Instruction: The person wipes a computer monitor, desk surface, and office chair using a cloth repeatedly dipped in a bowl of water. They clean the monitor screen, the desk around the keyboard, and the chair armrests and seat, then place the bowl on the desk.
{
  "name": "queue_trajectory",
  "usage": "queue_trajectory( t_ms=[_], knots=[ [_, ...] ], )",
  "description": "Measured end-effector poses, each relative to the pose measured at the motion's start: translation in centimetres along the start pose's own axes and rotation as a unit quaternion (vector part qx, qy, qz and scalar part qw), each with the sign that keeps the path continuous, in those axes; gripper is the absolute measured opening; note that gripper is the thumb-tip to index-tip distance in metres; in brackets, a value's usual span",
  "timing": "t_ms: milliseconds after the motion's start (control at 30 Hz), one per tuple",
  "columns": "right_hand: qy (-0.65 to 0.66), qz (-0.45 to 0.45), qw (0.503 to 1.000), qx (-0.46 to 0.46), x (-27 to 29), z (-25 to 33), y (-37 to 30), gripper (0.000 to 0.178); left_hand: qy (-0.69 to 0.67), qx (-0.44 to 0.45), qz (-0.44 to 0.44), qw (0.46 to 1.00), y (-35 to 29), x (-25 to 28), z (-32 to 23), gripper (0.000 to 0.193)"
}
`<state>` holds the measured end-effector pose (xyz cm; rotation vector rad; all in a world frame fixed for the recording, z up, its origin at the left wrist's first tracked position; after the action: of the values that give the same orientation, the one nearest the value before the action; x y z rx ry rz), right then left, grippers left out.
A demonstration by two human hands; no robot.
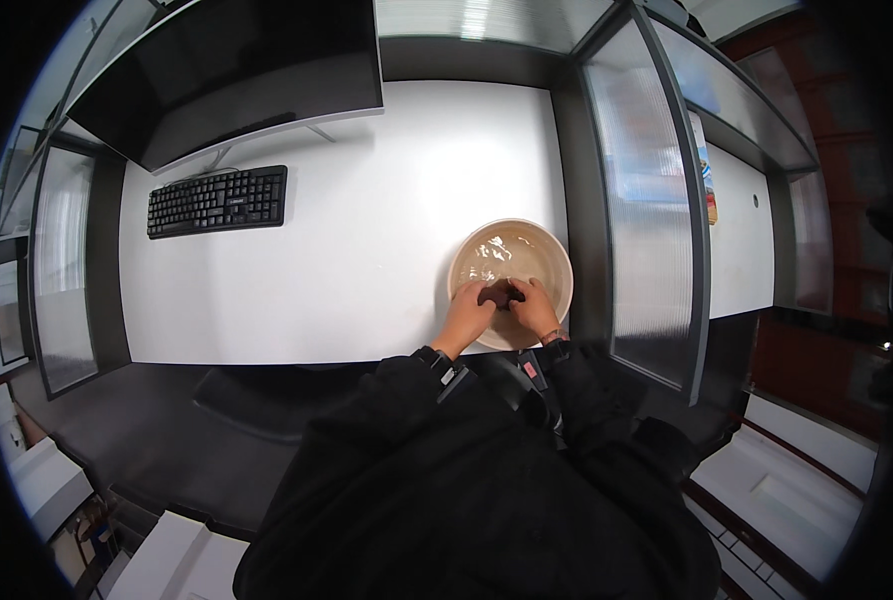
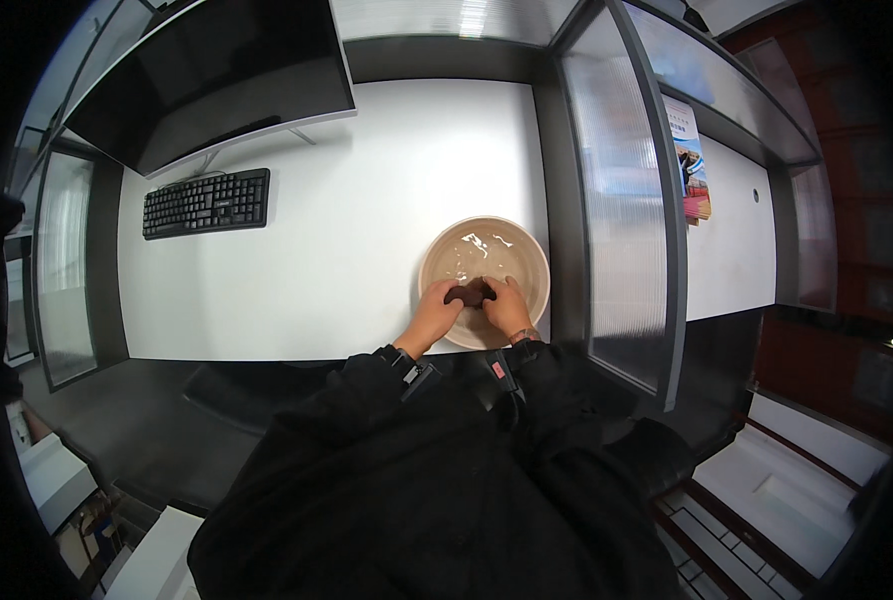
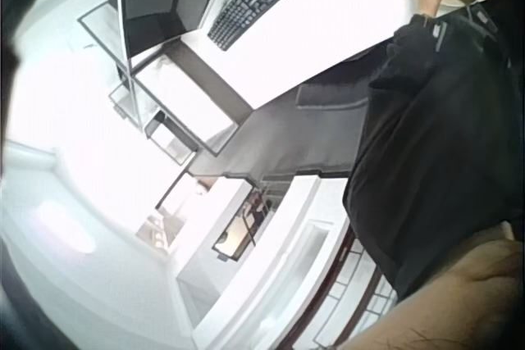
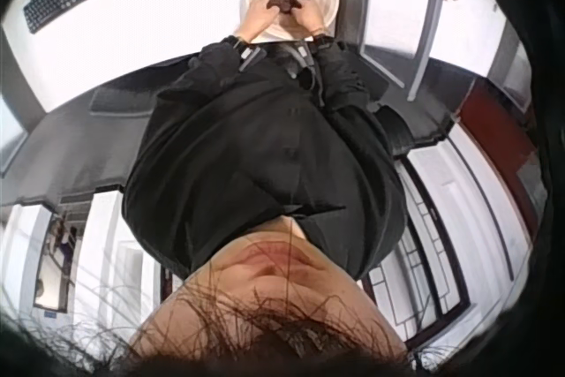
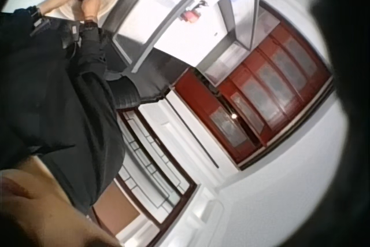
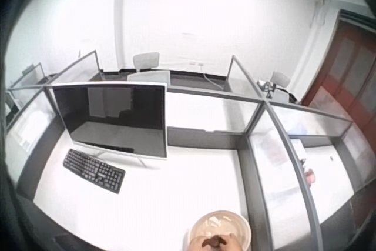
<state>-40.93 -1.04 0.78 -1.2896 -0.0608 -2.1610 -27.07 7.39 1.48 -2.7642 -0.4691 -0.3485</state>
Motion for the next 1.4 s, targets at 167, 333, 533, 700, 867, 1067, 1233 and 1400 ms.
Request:
queue_trajectory(
  t_ms=[167, 333, 533, 700, 867, 1067, 1233, 1400],
  knots=[
    [-0.070, 0.044, 0.997, -0.004, -0.8, 0.6, 0.3, 0.044, -0.120, 0.119, 0.061, 0.984, 0.1, 0.8, 0.4, 0.043],
    [0.027, 0.153, 0.986, -0.066, -2.2, 0.6, 1.1, 0.039, -0.218, 0.203, 0.062, 0.953, -1.0, 0.7, 1.0, 0.042],
    [0.279, 0.173, 0.943, -0.058, 0.4, 3.2, -0.4, 0.037, -0.231, 0.257, 0.065, 0.936, -1.8, 0.2, 0.4, 0.042],
    [0.288, 0.134, 0.942, 0.110, 5.2, 7.7, -2.0, 0.035, -0.346, 0.278, 0.048, 0.895, -1.1, -1.5, -0.4, 0.033],
    [0.267, 0.081, 0.938, 0.206, 8.7, 10.2, -3.8, 0.031, -0.510, 0.313, 0.140, 0.789, -0.1, -3.2, -1.7, 0.023],
    [0.260, 0.006, 0.949, 0.179, 8.8, 10.1, -4.1, 0.035, -0.499, 0.277, 0.152, 0.807, -0.3, -3.9, -3.9, 0.026],
    [0.174, 0.011, 0.969, 0.177, 7.9, 9.8, -4.5, 0.040, -0.541, 0.253, 0.180, 0.781, -1.1, -5.4, -4.4, 0.028],
    [0.185, -0.027, 0.968, 0.167, 7.4, 8.8, -3.9, 0.030, -0.539, 0.248, 0.140, 0.793, -1.2, -6.0, -3.8, 0.028]
  ],
)
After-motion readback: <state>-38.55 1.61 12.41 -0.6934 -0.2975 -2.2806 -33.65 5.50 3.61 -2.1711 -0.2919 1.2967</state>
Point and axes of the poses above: each hand's wrist, its own y-axis towards the middle knuckle, its own x-axis out of the back of the hand, z = x × y, the point moved 7 cm from there along y, towards the middle knuckle, and after that the axes turned 1 degree about y, right-handed, at the moved point
